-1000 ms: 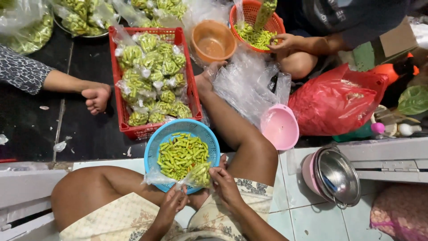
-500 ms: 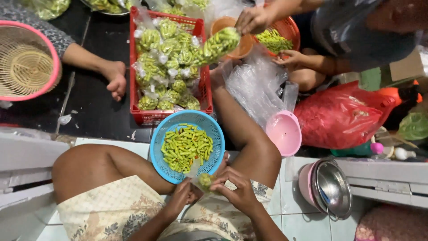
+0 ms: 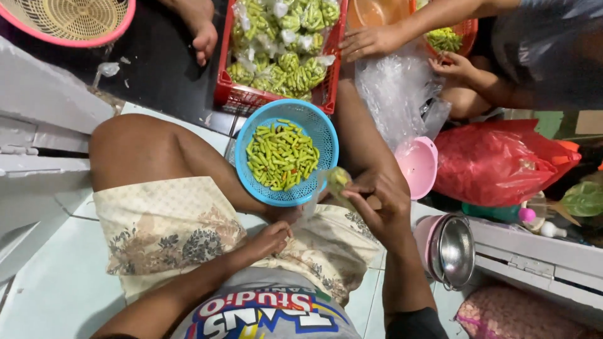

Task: The person sorts green peppers from a blue basket and a red crate, placing them into small clear plastic bags by hand.

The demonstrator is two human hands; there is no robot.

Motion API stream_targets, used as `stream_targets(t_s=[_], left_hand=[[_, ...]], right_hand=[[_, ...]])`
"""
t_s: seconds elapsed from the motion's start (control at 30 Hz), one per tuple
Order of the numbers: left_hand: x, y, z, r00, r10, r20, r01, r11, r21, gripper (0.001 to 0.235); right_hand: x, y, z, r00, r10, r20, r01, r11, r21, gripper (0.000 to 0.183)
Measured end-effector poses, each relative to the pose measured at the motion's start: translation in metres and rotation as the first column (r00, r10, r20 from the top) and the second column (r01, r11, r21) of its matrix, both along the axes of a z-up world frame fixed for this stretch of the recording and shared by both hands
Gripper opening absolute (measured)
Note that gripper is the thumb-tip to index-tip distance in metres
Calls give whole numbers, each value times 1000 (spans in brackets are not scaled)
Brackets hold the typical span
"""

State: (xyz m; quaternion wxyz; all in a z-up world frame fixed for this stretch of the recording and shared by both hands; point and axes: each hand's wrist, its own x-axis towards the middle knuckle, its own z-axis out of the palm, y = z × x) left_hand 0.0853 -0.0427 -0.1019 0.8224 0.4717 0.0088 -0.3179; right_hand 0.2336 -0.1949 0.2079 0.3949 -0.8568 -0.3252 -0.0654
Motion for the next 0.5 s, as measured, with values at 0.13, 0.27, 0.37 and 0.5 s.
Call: stream_targets(t_s=[0.13, 0.27, 0.37, 0.5], left_hand=[[-3, -3, -9, 993, 4, -119, -5, 1000, -11, 23], [-11, -15, -51, 986, -5, -167, -8, 997, -80, 24], [-10, -14, -65, 983, 4, -182, -25, 993, -112, 21], [-9, -6, -51, 980, -14, -198, -6, 995, -101, 22]], right_hand=[[18, 7, 34, 1000, 4, 27, -2, 998, -60, 11], [30, 12, 53, 992, 46, 118, -39, 997, -62, 10], [34, 15, 53, 989, 77, 123, -72, 997, -40, 10], [42, 18, 46, 994, 76, 79, -70, 995, -74, 11]])
